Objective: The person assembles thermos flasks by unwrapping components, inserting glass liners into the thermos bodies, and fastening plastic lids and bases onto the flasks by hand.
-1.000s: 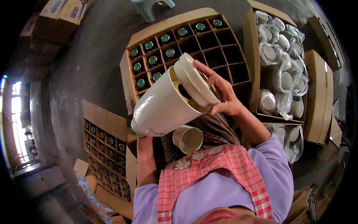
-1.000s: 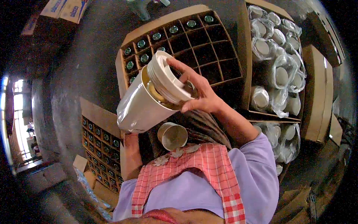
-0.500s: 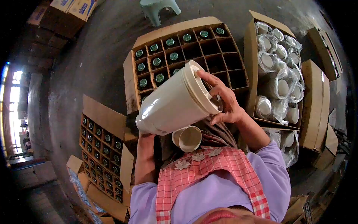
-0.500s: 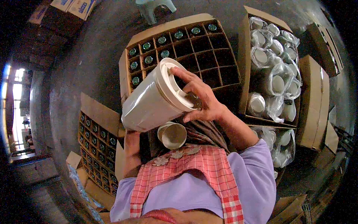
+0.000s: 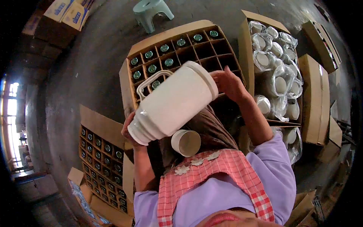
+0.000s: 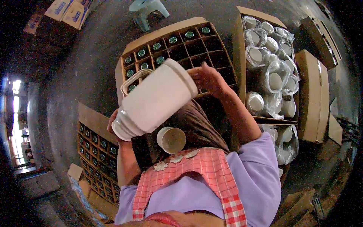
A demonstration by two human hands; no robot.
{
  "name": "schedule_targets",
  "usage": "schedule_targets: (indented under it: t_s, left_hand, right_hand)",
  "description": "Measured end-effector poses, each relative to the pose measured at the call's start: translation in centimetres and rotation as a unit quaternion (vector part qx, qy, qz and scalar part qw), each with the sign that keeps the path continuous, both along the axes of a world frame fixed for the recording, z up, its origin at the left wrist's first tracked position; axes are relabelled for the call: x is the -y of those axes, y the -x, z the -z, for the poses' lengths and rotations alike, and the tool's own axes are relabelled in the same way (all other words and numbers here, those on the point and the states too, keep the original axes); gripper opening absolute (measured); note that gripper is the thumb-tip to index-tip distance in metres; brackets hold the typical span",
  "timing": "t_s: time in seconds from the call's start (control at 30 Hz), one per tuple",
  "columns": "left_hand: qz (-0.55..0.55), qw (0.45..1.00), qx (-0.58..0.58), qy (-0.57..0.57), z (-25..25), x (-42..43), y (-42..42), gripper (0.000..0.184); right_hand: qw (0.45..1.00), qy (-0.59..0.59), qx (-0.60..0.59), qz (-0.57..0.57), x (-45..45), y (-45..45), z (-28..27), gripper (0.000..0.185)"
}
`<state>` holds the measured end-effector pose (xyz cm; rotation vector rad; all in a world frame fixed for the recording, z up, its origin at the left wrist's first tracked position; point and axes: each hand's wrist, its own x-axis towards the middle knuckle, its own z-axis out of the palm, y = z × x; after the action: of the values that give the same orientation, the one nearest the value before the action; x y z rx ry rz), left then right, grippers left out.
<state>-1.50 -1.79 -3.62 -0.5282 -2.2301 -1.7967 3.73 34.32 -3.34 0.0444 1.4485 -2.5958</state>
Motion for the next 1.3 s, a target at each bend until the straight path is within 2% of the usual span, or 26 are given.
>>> schedule_targets:
  t_s: [0.03,0.07,0.17,0.2,0.27,0.3,0.33,0.37,0.43,0.5,0.53,0.57,0.63,0.7,0.73,0.77,0.83,0.93,0.97,1.03,1.07,1.1,1.17,1.27,1.3]
  left_hand:
    - [0.012,0.995,0.088,-0.039,1.8,1.5,0.5,0.033]
    - [0.033,0.992,0.12,-0.03,4.2,2.9,1.0,0.035]
    - [0.049,0.993,0.109,-0.001,3.7,1.6,1.2,0.036]
    - [0.036,0.996,0.079,0.016,3.0,1.1,1.0,0.034]
    - [-0.005,0.998,0.012,0.053,0.3,-0.7,0.2,0.032]
    - [-0.028,0.997,-0.022,0.075,-0.9,-1.6,-0.3,0.03]
    - [-0.054,0.992,-0.055,0.097,-2.1,-2.5,-0.8,0.029]
    - [-0.056,0.985,-0.077,0.145,-1.4,-2.2,-0.7,0.03]
    - [-0.062,0.961,-0.128,0.239,2.6,0.4,0.8,0.031]
    - [-0.065,0.924,-0.174,0.336,7.5,3.9,2.5,0.033]
    - [-0.055,0.94,-0.138,0.306,8.3,4.3,2.4,0.033]
    - [-0.038,0.969,-0.076,0.231,7.1,3.2,1.8,0.032]
    - [-0.019,0.997,0.021,0.077,3.9,0.4,0.5,0.031]
    - [-0.01,0.998,-0.021,0.062,-0.3,-2.6,-0.9,0.031]
    - [-0.008,0.996,-0.061,0.071,-2.2,-3.7,-1.5,0.03]
    - [0.024,0.989,-0.104,0.101,-3.6,-4.5,-1.8,0.027]
    - [0.048,0.945,-0.282,0.157,-4.2,-5.0,-1.7,0.029]
    - [0.003,0.99,-0.093,0.105,-2.6,-4.1,-1.4,0.027]
    - [-0.004,1.0,0.028,0.012,-1.4,-3.3,-0.9,0.029]
    - [0.015,0.989,0.136,-0.053,2.3,-0.6,0.6,0.031]
    - [0.01,0.992,0.11,-0.057,2.9,-0.8,0.6,0.033]
    - [0.005,0.995,0.084,-0.061,3.5,-1.0,0.6,0.035]
    - [0.042,0.992,0.116,-0.009,1.7,-1.4,0.8,0.034]
    - [0.016,0.996,-0.062,0.057,-2.9,-3.7,-0.6,0.033]
    - [0.018,0.996,-0.063,0.062,-3.5,-3.9,-0.8,0.032]
  right_hand:
    - [0.995,-0.045,-0.082,0.02,0.4,-0.9,0.4,0.063]
    - [0.98,-0.102,-0.152,0.083,1.3,-1.7,0.7,0.063]
    - [0.929,-0.239,-0.251,0.13,3.1,-2.7,1.3,0.037]
    - [0.879,-0.315,-0.293,0.208,3.0,-2.1,1.7,0.025]
    - [0.918,-0.322,-0.064,0.221,3.1,-1.5,-0.3,0.026]
    - [0.92,-0.319,0.054,0.222,3.1,-1.3,-1.0,0.028]
    - [0.936,-0.252,0.055,0.241,2.8,-0.4,-0.4,0.035]
    - [0.955,-0.195,0.091,0.203,1.4,-0.1,-0.5,0.039]
    - [0.962,-0.148,-0.048,0.225,1.3,-1.2,-1.3,0.035]
    - [0.915,-0.244,-0.239,0.215,1.6,-1.6,0.2,0.032]
    - [0.902,-0.264,-0.259,0.224,2.4,-2.3,0.9,0.03]
    - [0.888,-0.283,-0.278,0.233,3.3,-3.0,1.5,0.028]
    - [0.883,-0.299,-0.214,0.292,3.8,-3.6,1.8,0.024]
    - [0.907,-0.259,-0.05,0.327,3.7,-2.9,1.6,0.022]
    - [0.906,-0.281,0.026,0.315,3.1,-2.1,1.0,0.024]
    - [0.907,-0.271,0.047,0.318,2.8,-1.1,0.6,0.027]
    - [0.92,-0.265,0.105,0.268,1.6,0.1,0.1,0.026]
    - [0.932,-0.264,0.141,0.206,0.6,-0.2,-1.3,0.031]
    - [0.934,-0.272,0.038,0.227,0.5,-0.7,-1.2,0.035]
    - [0.912,-0.28,-0.16,0.254,1.4,-2.5,-0.2,0.043]
    - [0.907,-0.296,-0.215,0.21,1.9,-3.0,0.5,0.059]
    - [0.951,-0.21,-0.135,0.182,3.7,-3.9,1.8,0.067]
    - [0.947,-0.191,-0.112,0.234,4.8,-4.2,2.9,0.063]
    - [0.958,-0.167,-0.073,0.221,3.6,-3.3,2.9,0.057]
    - [0.96,-0.159,-0.065,0.222,3.5,-3.2,2.7,0.055]
